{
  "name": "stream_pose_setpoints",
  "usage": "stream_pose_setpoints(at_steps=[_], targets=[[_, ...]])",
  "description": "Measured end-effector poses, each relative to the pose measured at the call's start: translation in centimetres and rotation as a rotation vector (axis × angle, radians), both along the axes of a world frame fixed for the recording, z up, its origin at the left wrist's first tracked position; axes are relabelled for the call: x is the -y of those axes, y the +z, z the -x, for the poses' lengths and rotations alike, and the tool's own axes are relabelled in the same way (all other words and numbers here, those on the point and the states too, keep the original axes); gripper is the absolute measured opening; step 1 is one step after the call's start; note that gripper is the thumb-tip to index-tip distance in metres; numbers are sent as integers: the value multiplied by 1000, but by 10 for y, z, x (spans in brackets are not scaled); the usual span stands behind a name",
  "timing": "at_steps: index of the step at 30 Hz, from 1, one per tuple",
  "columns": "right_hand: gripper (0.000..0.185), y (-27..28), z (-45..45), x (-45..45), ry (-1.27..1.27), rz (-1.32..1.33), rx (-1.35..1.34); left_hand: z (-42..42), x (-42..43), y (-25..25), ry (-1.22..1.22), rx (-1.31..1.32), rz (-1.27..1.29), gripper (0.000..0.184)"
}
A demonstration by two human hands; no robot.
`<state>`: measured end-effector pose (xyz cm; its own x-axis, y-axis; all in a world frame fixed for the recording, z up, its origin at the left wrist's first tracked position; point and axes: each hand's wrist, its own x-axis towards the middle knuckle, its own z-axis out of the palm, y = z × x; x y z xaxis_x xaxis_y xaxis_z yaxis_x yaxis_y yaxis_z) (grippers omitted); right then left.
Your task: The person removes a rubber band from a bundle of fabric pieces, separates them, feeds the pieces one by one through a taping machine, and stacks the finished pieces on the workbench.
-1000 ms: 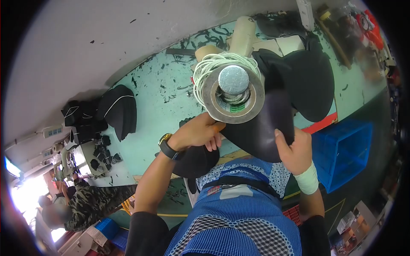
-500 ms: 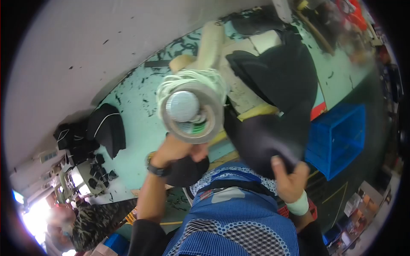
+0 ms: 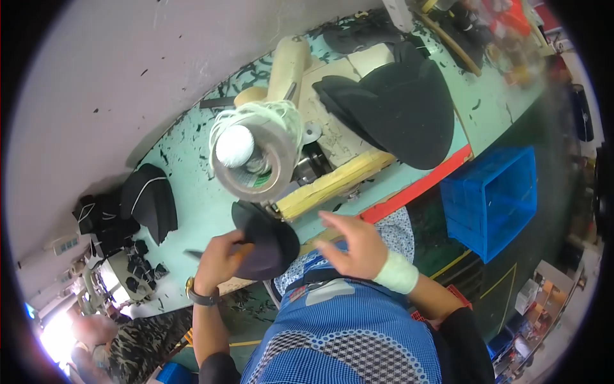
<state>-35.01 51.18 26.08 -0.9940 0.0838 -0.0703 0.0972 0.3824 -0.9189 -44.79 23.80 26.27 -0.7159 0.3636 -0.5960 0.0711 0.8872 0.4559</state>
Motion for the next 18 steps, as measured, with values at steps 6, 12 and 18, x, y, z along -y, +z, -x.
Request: stream_pose_setpoints(at_steps=[6,12,18], targets=[[23,-17,21,5,65,262,337,13,-60,13,47,257,-450,14],[32,-44,40,12,-199,758,624,23,-50,4,107,421,-379,18],[25,-40,27,35,-247,850,531,49,-69,-5,-281,-529,-322,29]])
